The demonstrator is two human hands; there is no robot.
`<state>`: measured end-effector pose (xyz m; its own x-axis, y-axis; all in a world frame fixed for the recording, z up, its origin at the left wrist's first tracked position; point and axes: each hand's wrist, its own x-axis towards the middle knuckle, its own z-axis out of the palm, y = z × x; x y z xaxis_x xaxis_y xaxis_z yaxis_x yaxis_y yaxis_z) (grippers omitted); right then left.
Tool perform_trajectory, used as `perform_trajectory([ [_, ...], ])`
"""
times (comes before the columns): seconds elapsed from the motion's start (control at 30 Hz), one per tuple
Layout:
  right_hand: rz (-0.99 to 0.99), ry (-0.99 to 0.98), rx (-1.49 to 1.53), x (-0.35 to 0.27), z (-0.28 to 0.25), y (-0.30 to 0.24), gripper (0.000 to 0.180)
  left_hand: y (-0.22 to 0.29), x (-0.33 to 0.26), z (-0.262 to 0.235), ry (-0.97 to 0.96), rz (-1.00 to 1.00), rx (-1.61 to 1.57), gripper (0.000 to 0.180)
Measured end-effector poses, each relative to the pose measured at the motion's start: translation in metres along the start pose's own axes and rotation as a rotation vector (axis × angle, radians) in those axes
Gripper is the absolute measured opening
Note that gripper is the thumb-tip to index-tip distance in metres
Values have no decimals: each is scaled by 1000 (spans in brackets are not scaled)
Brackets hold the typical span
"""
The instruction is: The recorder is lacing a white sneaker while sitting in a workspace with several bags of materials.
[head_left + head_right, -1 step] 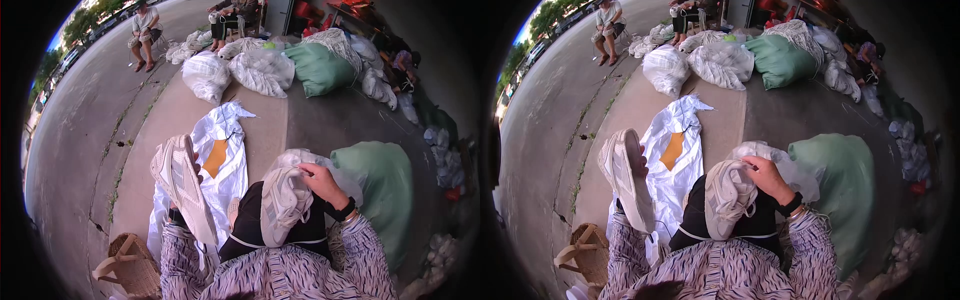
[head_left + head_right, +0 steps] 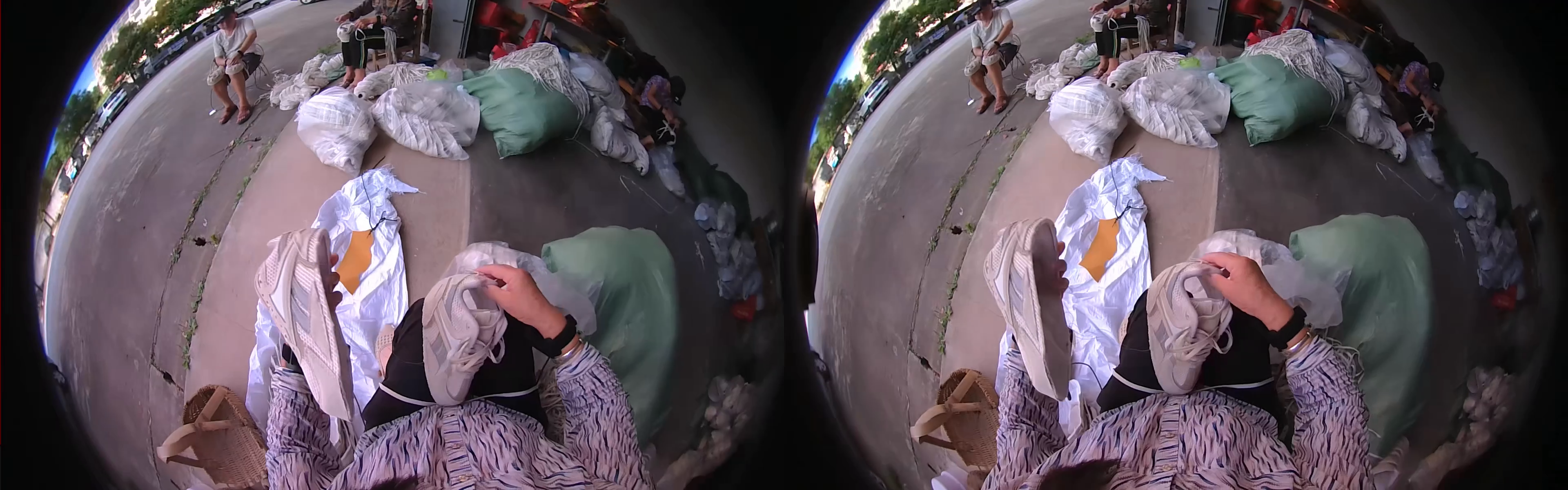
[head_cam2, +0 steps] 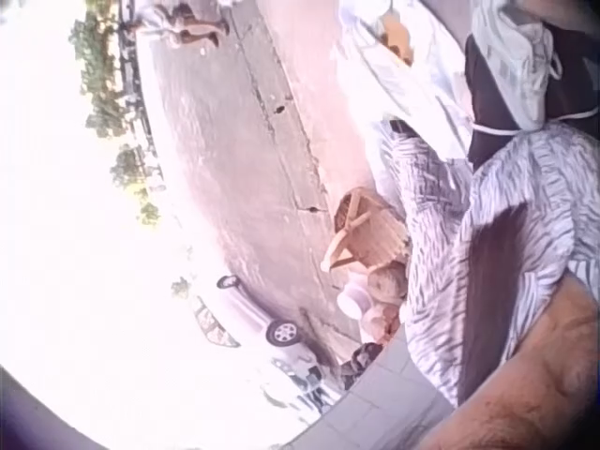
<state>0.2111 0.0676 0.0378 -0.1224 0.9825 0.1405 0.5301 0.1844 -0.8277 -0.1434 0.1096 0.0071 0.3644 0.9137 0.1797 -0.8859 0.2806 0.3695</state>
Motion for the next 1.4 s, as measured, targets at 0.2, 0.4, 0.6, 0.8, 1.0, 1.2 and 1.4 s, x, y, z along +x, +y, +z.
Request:
perform_trajectory([
  [0.2,405,-191,319,22,12,-8,25,-104,38,34,239,-133,907,33],
  [0.4,629,-190,516,-12,4,27,33,-131,54,42,306,-256,1586,45],
  [0.6,-48,139,60,-23,2,6,33,-125,81,42,108,-543,1843,49],
  [0.8,-90,90,-116,-26,0,10,18,-148,69,26,146,-391,1628,75],
  [1.0,-16,110,-115,-28,-2,35,23,-175,23,49,-131,-110,1992,102],
  [1.2,3,-56,-208,-23,-8,29,27,-164,33,28,-191,-257,1779,108],
  [1.4,-163,-346,-466,-60,-33,12,38,-177,-8,70,-133,-138,2051,99],
])
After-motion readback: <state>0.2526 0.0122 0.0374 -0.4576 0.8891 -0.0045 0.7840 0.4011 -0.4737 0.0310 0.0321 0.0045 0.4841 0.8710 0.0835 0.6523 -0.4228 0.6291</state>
